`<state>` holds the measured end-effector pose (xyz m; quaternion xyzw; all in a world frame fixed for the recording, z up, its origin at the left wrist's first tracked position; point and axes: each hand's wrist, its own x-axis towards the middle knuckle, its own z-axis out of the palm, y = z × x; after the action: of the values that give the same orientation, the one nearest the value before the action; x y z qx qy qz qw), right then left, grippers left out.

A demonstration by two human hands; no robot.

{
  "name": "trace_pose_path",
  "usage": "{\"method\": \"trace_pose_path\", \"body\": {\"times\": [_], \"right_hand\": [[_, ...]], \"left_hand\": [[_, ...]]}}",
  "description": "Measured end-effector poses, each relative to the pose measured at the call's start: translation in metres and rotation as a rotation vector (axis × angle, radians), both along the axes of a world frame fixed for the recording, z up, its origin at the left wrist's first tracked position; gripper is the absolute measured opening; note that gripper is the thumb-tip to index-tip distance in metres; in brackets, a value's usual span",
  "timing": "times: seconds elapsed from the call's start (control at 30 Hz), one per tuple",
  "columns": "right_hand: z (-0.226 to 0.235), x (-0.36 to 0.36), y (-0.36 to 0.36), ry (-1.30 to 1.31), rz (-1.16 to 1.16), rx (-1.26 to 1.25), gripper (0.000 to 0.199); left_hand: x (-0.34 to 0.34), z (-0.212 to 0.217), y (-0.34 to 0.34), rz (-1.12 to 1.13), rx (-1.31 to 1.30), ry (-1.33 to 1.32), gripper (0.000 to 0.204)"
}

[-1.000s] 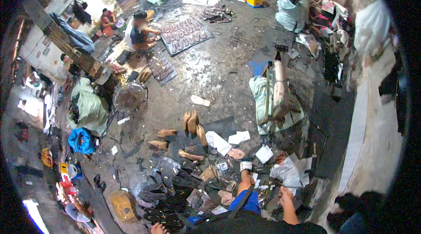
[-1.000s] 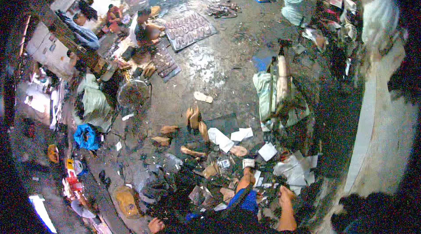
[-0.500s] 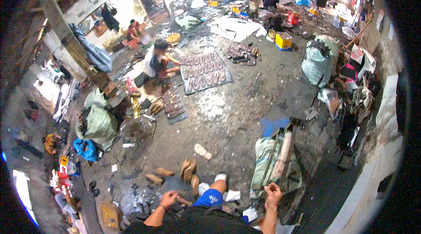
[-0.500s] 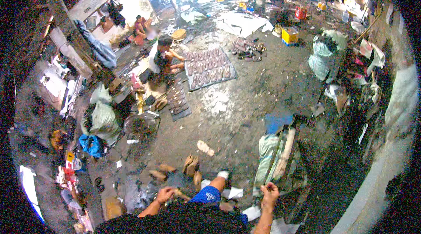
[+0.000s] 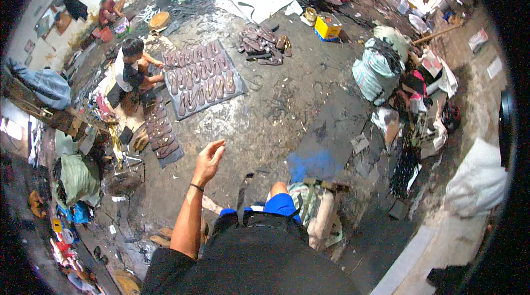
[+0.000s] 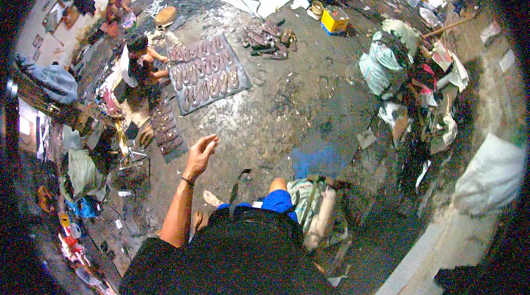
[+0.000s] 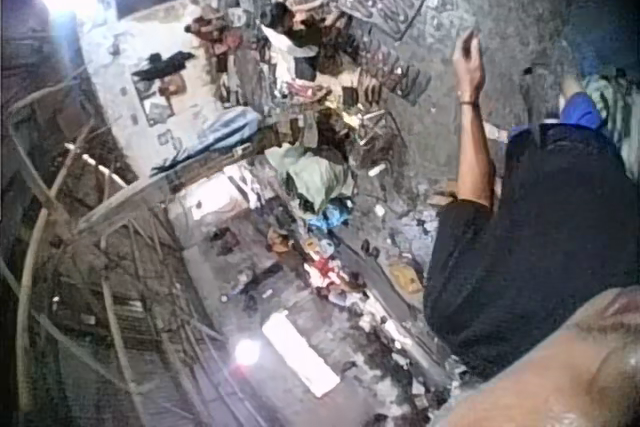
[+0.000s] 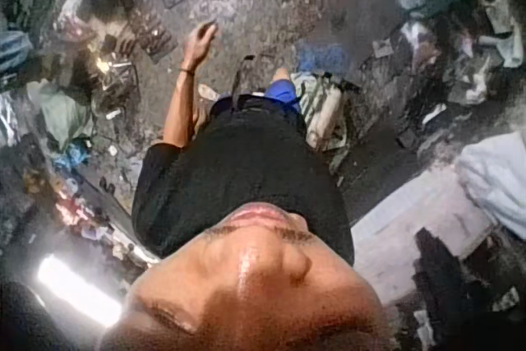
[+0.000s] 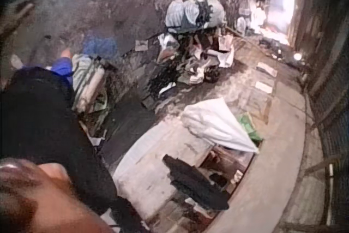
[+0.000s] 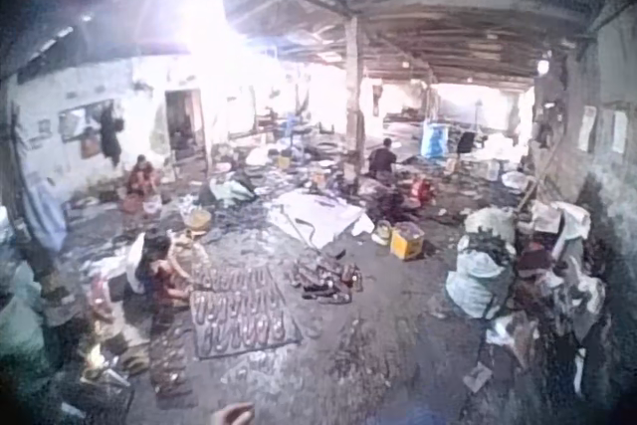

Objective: The person applies a dark viscous substance from a small container onto a large black mat using a cloth, spreading it evenly across the surface. The person then folds the mat and places it on the floor.

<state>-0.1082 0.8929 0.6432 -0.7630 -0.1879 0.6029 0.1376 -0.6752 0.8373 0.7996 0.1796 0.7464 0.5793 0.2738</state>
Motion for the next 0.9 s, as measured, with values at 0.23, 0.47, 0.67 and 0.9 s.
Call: {"method": "trace_pose_path", "body": {"times": [0.23,0.47,0.67,0.9], "right_hand": [[-0.046,-0.156,0.238,-0.023,0.191,0.227,0.011],[0.106,-0.608,0.518,0.348,0.792,0.931,0.013],[0.109,-0.834,0.575,0.362,0.810,0.761,0.018],[0.071,-0.863,0.635,0.216,0.536,0.410,0.040]], "left_hand": [[-0.143,-0.042,0.106,0.138,-0.050,0.048,0.027],[-0.234,-0.015,0.203,0.156,-0.214,0.050,0.027],[-0.393,-0.065,0.278,0.267,-0.155,0.040,0.027],[-0.566,-0.023,0.435,0.038,-0.080,0.000,0.027]]}}
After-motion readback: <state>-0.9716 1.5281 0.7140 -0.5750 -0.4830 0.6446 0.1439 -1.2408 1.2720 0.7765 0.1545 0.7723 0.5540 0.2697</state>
